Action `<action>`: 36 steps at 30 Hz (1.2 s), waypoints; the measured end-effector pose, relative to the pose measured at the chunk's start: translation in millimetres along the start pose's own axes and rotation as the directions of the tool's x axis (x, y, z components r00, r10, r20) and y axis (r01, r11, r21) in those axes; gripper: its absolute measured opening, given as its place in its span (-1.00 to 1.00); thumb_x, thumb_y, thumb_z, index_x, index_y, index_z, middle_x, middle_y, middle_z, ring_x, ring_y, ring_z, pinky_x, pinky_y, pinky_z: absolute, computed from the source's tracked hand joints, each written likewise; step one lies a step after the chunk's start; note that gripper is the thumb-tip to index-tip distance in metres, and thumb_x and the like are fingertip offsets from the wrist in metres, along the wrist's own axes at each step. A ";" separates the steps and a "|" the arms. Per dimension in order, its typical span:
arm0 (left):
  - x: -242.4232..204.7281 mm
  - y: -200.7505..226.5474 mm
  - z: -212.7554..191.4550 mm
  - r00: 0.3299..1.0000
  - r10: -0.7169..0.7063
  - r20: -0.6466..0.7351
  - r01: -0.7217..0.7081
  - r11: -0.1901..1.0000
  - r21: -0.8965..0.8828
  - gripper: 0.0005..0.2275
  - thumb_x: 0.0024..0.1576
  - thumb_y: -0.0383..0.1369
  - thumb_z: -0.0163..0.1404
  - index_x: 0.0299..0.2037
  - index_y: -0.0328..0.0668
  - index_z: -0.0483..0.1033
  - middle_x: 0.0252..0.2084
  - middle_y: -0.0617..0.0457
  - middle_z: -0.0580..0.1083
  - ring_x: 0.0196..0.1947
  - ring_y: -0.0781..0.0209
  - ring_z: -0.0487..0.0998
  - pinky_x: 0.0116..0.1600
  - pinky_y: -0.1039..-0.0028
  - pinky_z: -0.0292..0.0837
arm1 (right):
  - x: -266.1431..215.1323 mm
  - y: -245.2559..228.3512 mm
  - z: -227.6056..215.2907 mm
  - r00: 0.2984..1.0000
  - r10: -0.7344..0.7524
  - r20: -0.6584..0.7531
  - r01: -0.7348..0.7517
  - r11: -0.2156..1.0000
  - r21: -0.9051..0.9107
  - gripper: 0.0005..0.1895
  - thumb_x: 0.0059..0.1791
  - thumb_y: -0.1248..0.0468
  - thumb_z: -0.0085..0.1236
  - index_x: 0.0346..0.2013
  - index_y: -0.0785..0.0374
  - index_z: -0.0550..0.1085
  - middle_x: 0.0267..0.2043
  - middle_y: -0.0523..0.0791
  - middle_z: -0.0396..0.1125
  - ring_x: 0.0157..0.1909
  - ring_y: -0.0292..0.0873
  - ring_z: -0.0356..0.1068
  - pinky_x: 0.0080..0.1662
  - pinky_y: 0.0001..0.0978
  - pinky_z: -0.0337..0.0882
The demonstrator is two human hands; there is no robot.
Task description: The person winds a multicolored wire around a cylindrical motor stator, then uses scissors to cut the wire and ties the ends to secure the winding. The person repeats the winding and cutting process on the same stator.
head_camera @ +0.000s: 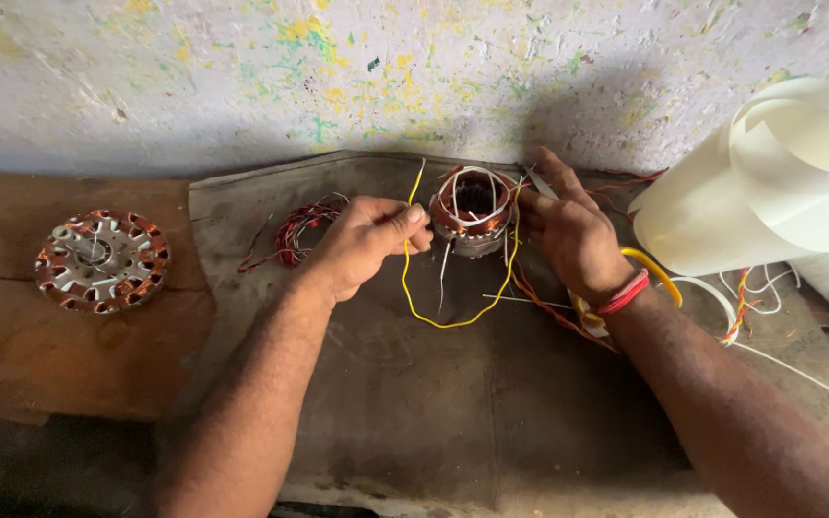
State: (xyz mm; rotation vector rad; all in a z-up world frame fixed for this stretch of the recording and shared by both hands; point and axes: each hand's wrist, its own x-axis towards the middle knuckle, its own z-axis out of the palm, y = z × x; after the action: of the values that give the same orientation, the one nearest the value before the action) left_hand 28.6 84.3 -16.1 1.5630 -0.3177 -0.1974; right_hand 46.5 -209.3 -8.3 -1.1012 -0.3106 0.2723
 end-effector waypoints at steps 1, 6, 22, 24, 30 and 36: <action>-0.8 0.6 0.7 1.000 0.009 -0.007 -0.009 1.000 0.007 -0.67 0.25 -0.14 0.02 -0.12 -0.32 0.61 -0.25 0.00 0.61 -0.20 0.27 0.63 -0.02 0.37 0.61 | -0.1 -1.9 6.6 0.998 0.013 -0.068 -0.016 0.999 -0.031 -0.23 0.05 0.22 -0.15 0.57 0.18 -0.06 0.24 0.15 0.31 0.16 0.04 0.34 0.13 -0.18 0.33; 0.0 4.5 5.5 0.956 0.175 -0.237 -0.130 0.972 0.196 -0.69 0.32 -0.20 -0.04 -0.19 -0.34 0.62 -0.34 0.04 0.61 -0.41 0.35 0.55 -0.28 0.51 0.52 | -42.4 -19.8 42.4 0.751 -0.642 0.156 0.443 0.314 -0.840 -0.59 0.12 0.30 0.17 0.24 0.32 0.35 0.13 0.08 0.41 0.08 0.00 0.38 0.10 -0.21 0.41; -1.6 -0.2 33.3 0.957 0.226 -0.181 -0.182 0.957 0.227 -0.88 0.31 -0.39 -0.01 -0.15 -0.26 0.57 -0.38 0.05 0.49 -0.45 0.41 0.39 -0.36 0.50 0.34 | -14.3 -44.2 75.4 0.694 -0.621 0.364 0.437 -0.038 -0.899 -0.79 -0.08 0.51 0.21 -0.17 0.32 0.50 -0.17 0.05 0.37 -0.10 0.15 0.34 -0.06 -0.06 0.34; -7.4 1.5 41.6 0.893 0.405 -0.196 -0.295 0.856 0.426 -0.92 0.21 -0.43 0.07 -0.16 -0.25 0.53 -0.33 0.07 0.55 -0.37 0.35 0.54 -0.28 0.47 0.47 | -20.4 -43.9 75.5 0.644 -0.606 0.467 0.528 -0.090 -0.845 -0.76 -0.08 0.54 0.19 -0.13 0.35 0.49 -0.11 0.04 0.39 -0.07 0.13 0.37 -0.03 -0.08 0.37; -14.1 11.3 73.8 0.751 0.637 -0.174 -0.386 0.637 0.667 -0.73 0.04 -0.45 0.26 -0.10 -0.26 0.50 -0.19 -0.05 0.54 -0.26 0.09 0.64 -0.20 0.38 0.55 | -34.0 -40.7 74.5 0.642 -0.622 0.448 0.546 -0.039 -0.837 -0.74 -0.07 0.51 0.28 -0.11 0.35 0.49 -0.07 0.03 0.42 -0.05 0.08 0.42 -0.03 -0.17 0.44; -10.6 16.4 77.8 0.709 0.687 -0.162 -0.439 0.609 0.661 -0.78 0.09 -0.52 0.18 -0.06 -0.25 0.55 -0.17 -0.06 0.56 -0.20 0.05 0.65 -0.15 0.37 0.56 | -31.3 -40.9 69.9 0.653 -0.628 0.424 0.549 0.007 -0.836 -0.73 -0.08 0.49 0.29 -0.10 0.34 0.49 -0.06 0.02 0.43 -0.02 0.07 0.44 0.01 -0.16 0.45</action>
State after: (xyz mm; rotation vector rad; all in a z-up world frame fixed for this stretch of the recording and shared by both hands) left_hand -7.7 14.1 -2.1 1.9612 -0.5797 0.8221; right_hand -6.2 -180.5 54.3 -2.0319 -0.9414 -0.9207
